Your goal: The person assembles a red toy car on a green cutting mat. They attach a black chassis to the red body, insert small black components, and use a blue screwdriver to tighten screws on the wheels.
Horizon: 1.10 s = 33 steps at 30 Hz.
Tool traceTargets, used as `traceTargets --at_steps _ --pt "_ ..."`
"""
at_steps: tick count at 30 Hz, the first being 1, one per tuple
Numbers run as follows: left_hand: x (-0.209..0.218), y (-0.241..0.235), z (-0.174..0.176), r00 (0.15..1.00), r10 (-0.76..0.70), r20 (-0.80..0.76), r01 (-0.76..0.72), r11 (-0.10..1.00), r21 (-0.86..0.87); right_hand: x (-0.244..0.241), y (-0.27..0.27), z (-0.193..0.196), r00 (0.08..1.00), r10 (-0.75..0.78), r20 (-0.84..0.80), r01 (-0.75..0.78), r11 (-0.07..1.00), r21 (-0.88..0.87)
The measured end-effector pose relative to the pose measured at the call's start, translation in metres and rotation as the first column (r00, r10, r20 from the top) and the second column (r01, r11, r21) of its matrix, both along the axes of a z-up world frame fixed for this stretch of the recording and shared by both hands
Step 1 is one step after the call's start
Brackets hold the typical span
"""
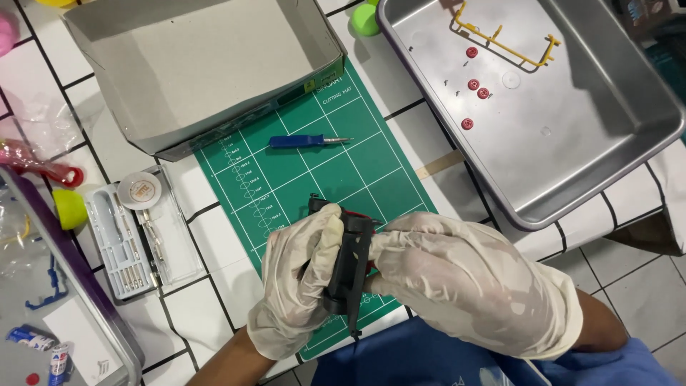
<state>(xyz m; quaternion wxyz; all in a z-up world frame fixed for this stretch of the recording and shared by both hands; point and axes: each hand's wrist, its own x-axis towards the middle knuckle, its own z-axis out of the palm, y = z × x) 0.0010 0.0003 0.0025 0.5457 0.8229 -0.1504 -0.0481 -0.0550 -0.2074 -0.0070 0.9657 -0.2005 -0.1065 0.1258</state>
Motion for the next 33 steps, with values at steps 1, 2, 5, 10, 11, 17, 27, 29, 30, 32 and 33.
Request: traceTargets --at_steps 1,2,5,10,11,17,27,29,30,32,33 --pt "0.002 -0.002 0.003 1.0 -0.005 -0.013 0.004 0.998 -0.07 0.007 -0.01 0.004 0.999 0.048 0.007 -0.035 0.822 -0.568" --pt "0.005 -0.003 0.006 1.0 -0.014 -0.021 0.011 0.99 -0.14 0.014 -0.019 0.008 0.996 0.089 -0.009 -0.04 0.353 -0.935" --pt "0.006 -0.003 0.011 0.998 -0.057 0.011 0.058 0.977 -0.204 0.016 0.009 0.057 0.694 0.276 0.665 0.718 -0.334 -0.611" --pt "0.003 0.002 -0.009 1.0 0.009 0.02 -0.005 0.984 -0.179 0.024 0.014 0.052 0.611 0.268 0.745 0.792 -0.182 -0.583" --pt "0.002 0.004 -0.012 0.998 0.051 0.048 -0.043 0.987 -0.154 0.024 0.014 0.046 0.528 0.287 0.799 0.849 -0.166 -0.501" --pt "0.003 0.006 -0.011 0.998 0.05 0.041 -0.045 0.992 -0.117 0.029 0.03 0.041 0.912 0.147 -0.382 -0.277 0.909 -0.312" --pt "-0.001 -0.004 -0.012 0.999 0.027 0.043 -0.006 0.906 -0.423 0.032 0.013 0.058 0.79 0.346 0.506 0.52 0.056 -0.852" --pt "-0.014 0.013 -0.055 0.972 0.219 0.088 -0.191 0.949 -0.251 0.035 0.012 0.06 0.853 0.393 0.342 0.375 -0.008 -0.927" --pt "-0.012 0.006 -0.037 0.973 0.212 0.091 -0.184 0.95 -0.251 0.038 0.011 0.061 0.855 0.388 0.345 0.378 -0.01 -0.926" --pt "-0.007 -0.007 0.001 0.992 0.127 -0.027 -0.129 0.986 -0.103 0.045 0.01 0.065 0.886 0.457 0.072 0.133 -0.103 -0.986" --pt "-0.006 -0.007 -0.001 0.992 0.122 -0.024 -0.123 0.987 -0.103 0.048 0.009 0.066 0.888 0.453 0.075 0.136 -0.104 -0.985"
